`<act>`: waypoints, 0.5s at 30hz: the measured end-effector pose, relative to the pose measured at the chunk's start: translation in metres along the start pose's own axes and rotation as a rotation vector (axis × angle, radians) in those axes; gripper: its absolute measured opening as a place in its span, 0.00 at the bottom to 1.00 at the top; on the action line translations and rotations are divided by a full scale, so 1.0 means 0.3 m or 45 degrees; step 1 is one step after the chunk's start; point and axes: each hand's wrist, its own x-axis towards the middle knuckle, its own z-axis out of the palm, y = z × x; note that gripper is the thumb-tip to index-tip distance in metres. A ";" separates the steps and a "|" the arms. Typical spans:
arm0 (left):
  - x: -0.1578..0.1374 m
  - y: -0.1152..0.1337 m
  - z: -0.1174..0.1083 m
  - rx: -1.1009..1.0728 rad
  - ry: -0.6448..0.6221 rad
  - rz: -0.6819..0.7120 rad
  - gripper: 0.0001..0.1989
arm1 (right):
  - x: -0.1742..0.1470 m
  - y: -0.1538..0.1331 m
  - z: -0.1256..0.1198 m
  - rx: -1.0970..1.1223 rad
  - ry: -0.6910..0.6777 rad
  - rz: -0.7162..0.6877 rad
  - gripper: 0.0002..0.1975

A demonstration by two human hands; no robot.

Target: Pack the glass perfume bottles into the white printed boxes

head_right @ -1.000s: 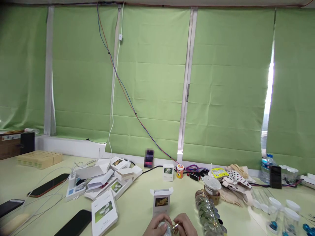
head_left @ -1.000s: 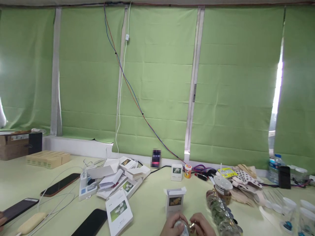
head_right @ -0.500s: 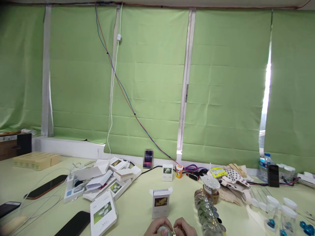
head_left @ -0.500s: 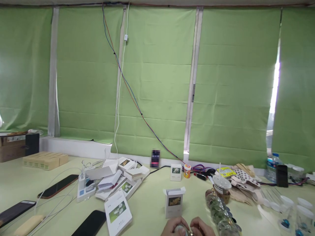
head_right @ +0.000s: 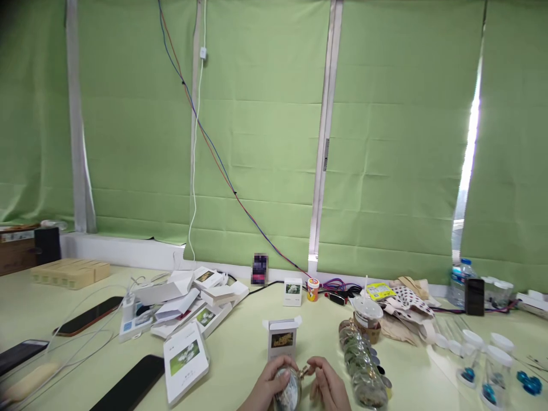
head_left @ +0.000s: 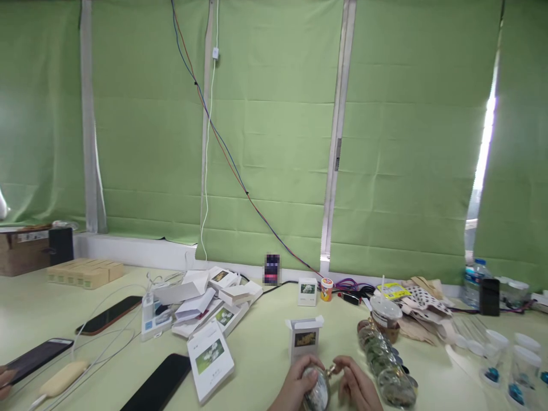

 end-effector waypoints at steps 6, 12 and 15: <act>-0.001 0.008 0.002 0.007 0.026 0.008 0.24 | 0.007 -0.025 -0.018 -0.102 -0.074 -0.258 0.16; -0.006 -0.012 -0.004 0.141 -0.065 0.028 0.27 | 0.011 -0.012 -0.038 -0.138 -0.184 -0.096 0.14; -0.010 -0.008 -0.009 0.220 -0.098 0.059 0.29 | 0.010 -0.013 -0.038 -0.093 -0.195 0.080 0.16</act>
